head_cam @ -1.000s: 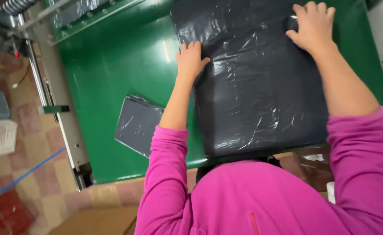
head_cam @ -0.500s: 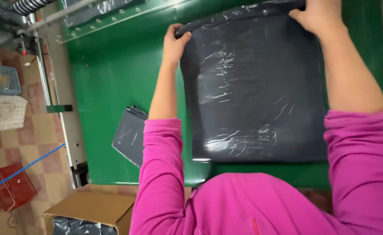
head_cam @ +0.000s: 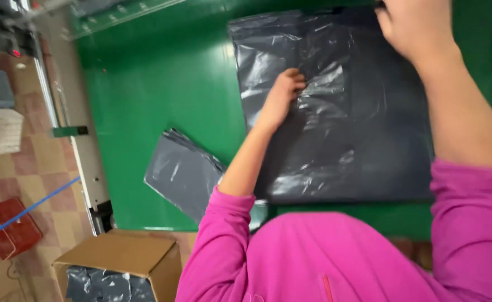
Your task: Folding large black plastic bags on a conveyor belt and stacking them.
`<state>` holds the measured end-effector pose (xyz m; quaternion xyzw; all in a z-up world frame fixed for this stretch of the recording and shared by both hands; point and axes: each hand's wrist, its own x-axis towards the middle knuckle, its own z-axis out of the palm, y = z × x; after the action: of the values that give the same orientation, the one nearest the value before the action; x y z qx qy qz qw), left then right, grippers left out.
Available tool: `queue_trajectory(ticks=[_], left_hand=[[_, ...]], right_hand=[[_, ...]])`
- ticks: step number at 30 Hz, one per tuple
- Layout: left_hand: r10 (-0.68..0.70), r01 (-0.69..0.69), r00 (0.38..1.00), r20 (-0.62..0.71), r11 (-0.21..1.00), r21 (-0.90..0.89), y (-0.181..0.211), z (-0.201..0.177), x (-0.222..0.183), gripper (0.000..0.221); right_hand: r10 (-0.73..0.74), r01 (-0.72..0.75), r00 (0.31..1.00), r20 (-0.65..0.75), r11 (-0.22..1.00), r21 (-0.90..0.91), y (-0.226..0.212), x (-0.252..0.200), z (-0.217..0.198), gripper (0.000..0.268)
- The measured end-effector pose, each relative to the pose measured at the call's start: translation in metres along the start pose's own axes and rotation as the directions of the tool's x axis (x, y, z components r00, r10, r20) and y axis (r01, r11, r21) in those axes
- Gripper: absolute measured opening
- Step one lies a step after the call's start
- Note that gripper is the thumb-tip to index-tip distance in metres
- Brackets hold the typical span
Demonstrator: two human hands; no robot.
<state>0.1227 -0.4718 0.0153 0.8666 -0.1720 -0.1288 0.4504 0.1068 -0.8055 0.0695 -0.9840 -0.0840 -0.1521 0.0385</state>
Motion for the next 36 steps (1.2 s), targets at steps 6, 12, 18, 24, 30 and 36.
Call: queue_trajectory(ticks=[6, 12, 18, 24, 30, 36], left_hand=[[-0.324, 0.466, 0.830, 0.454, -0.044, -0.884, -0.097, -0.025, -0.063, 0.091], [-0.546, 0.497, 0.805, 0.233, 0.403, -0.769, -0.107, -0.032, -0.121, 0.096], [-0.083, 0.065, 0.945, -0.315, 0.996, -0.068, 0.005, -0.037, -0.210, 0.073], [0.506, -0.586, 0.803, 0.313, 0.581, 0.565, 0.007, -0.030, -0.271, 0.049], [0.391, -0.744, 0.616, 0.683, 0.574, 0.342, 0.012, 0.004, -0.243, 0.012], [0.527, -0.476, 0.392, 0.754, 0.818, -0.325, 0.042, 0.061, -0.104, 0.046]], right_hand=[[-0.062, 0.101, 0.977, -0.205, 0.977, 0.186, -0.106, -0.193, -0.101, 0.015], [0.116, -0.089, 0.988, -0.099, 0.966, 0.242, -0.147, -0.315, -0.062, 0.020], [0.169, -0.156, 0.984, -0.062, 0.971, 0.182, -0.155, -0.335, -0.056, 0.015], [0.140, -0.150, 0.988, 0.069, 0.976, 0.161, -0.211, -0.289, -0.081, 0.043], [-0.123, 0.059, 0.989, 0.080, 0.832, 0.551, -0.284, -0.280, -0.043, 0.070], [0.152, -0.181, 0.983, 0.103, 0.706, 0.685, -0.275, -0.355, -0.028, 0.054]])
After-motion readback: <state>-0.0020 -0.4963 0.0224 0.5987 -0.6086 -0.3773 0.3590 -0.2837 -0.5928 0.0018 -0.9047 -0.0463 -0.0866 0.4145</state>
